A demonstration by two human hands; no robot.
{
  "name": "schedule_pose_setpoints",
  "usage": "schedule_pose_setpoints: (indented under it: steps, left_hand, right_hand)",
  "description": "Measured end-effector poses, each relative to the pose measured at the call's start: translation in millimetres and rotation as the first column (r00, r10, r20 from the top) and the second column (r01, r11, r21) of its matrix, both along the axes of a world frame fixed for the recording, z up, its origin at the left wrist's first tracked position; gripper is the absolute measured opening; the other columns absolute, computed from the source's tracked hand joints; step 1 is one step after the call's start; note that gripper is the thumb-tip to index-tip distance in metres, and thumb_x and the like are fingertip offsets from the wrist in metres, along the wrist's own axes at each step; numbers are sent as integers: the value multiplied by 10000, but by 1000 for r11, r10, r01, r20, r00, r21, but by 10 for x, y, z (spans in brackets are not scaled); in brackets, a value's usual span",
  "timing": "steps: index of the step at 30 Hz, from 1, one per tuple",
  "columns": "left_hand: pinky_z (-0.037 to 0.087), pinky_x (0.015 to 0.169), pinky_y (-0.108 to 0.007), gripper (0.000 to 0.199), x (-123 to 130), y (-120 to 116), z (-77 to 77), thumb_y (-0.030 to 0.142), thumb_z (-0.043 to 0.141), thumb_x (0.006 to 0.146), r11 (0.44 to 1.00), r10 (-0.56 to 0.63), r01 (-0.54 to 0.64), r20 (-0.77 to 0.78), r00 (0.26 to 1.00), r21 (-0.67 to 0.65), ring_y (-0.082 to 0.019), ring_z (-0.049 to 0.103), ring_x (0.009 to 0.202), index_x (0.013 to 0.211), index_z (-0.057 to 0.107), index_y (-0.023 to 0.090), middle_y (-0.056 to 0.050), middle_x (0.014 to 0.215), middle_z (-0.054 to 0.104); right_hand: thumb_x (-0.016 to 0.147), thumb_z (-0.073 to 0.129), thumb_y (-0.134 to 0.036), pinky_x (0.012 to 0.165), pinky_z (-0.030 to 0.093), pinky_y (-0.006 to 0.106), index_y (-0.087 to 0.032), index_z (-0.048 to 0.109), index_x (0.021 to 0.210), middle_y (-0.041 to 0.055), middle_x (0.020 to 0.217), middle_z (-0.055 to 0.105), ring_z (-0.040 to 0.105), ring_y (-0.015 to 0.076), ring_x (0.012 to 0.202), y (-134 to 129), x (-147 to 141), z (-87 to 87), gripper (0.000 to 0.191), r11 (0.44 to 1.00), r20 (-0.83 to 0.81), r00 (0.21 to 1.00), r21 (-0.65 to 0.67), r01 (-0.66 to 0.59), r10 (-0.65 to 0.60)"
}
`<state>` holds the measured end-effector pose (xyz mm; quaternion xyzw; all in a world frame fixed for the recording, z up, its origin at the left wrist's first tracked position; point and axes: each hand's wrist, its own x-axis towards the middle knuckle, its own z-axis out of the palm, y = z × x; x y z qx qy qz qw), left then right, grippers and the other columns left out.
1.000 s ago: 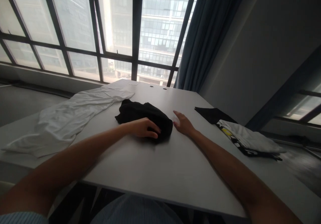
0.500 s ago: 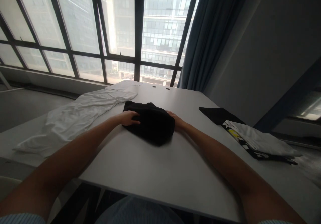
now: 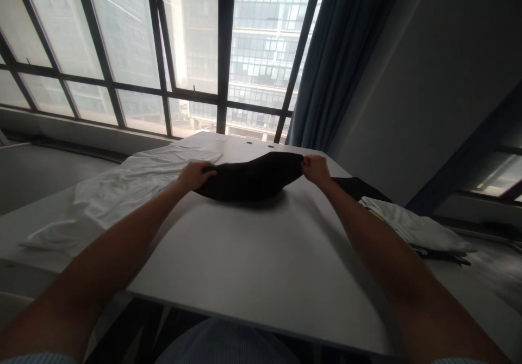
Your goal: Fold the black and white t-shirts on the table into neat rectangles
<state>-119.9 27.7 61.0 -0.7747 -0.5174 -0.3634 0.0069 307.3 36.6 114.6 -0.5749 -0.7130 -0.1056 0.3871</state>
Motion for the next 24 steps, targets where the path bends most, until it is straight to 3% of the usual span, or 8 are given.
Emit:
schedule_pose_setpoints:
  steps: [3, 5, 10, 15, 18, 19, 21, 24]
  left_hand:
    - [489, 1018, -368, 325, -186, -10, 203, 406, 614, 885, 949, 197, -241, 215, 957, 204, -272, 671, 1115, 1101, 744, 200, -79, 1169, 747]
    - [485, 1026, -375, 323, -276, -65, 342, 409, 600, 903, 894, 233, -332, 321, 918, 299, -269, 663, 1114, 1103, 731, 192, -87, 1147, 739]
    - [507, 972, -377, 287, -378, -203, 511, 458, 618, 890, 863, 254, -352, 290, 923, 363, -270, 662, 1070, 1019, 748, 238, -60, 1058, 726]
    - [510, 934, -379, 364, -516, -100, 429, 577, 665, 786, 942, 325, -323, -17, 945, 87, -313, 660, 1053, 758, 761, 227, -89, 1016, 740]
    - [530, 884, -355, 420, -621, -74, 403, 639, 716, 677, 950, 107, -151, -169, 980, -272, -303, 682, 977, 766, 787, 234, -69, 932, 768]
    - [537, 869, -343, 443, -651, -92, 405, 645, 725, 655, 909, 0, -72, -173, 985, -410, -294, 691, 954, 823, 805, 243, -55, 924, 777]
    - [543, 887, -322, 514, -696, -159, 414, 626, 752, 616, 771, -191, 56, -145, 971, -634, -284, 701, 989, 985, 818, 274, -31, 1006, 792]
    - [519, 985, -318, 678, -742, -291, 411, 545, 804, 569, 624, -319, 83, -156, 935, -777, -304, 654, 1182, 1208, 763, 322, -20, 1269, 737]
  right_hand:
    - [796, 608, -257, 623, 303, 311, -252, 307, 587, -31, 591, 399, 355, 154, 584, -195, 339, 408, 366, 961, -33, 990, 237, 143, -139]
    - [834, 615, -296, 641, 325, 319, -259, 295, 617, -32, 608, 394, 370, 161, 588, -341, 415, 573, 388, 933, -78, 985, 318, 170, -153]
    - [858, 646, -346, 669, 383, 324, -260, 385, 686, -24, 637, 470, 462, 173, 611, -526, 389, 682, 325, 936, -97, 989, 327, 134, -108]
    - [829, 702, -410, 678, 441, 327, -238, 521, 745, 11, 723, 616, 557, 191, 660, -440, 468, 394, 263, 995, 12, 997, 73, 71, -72]
    - [817, 722, -370, 719, 482, 331, -222, 581, 739, 39, 756, 672, 606, 202, 703, -412, 540, 79, 219, 986, 90, 994, -148, 72, -59]
    - [822, 717, -353, 734, 495, 331, -214, 606, 759, 47, 781, 691, 622, 203, 717, -418, 571, -23, 189, 974, 95, 994, -213, 73, -54]
    - [844, 695, -329, 753, 525, 330, -196, 662, 857, 64, 860, 726, 653, 196, 736, -449, 660, -199, 138, 935, 66, 998, -351, 45, -23]
    - [852, 673, -283, 809, 566, 338, -179, 676, 1153, 105, 1037, 751, 708, 214, 856, -544, 878, -373, 319, 821, -68, 995, -563, -100, 75]
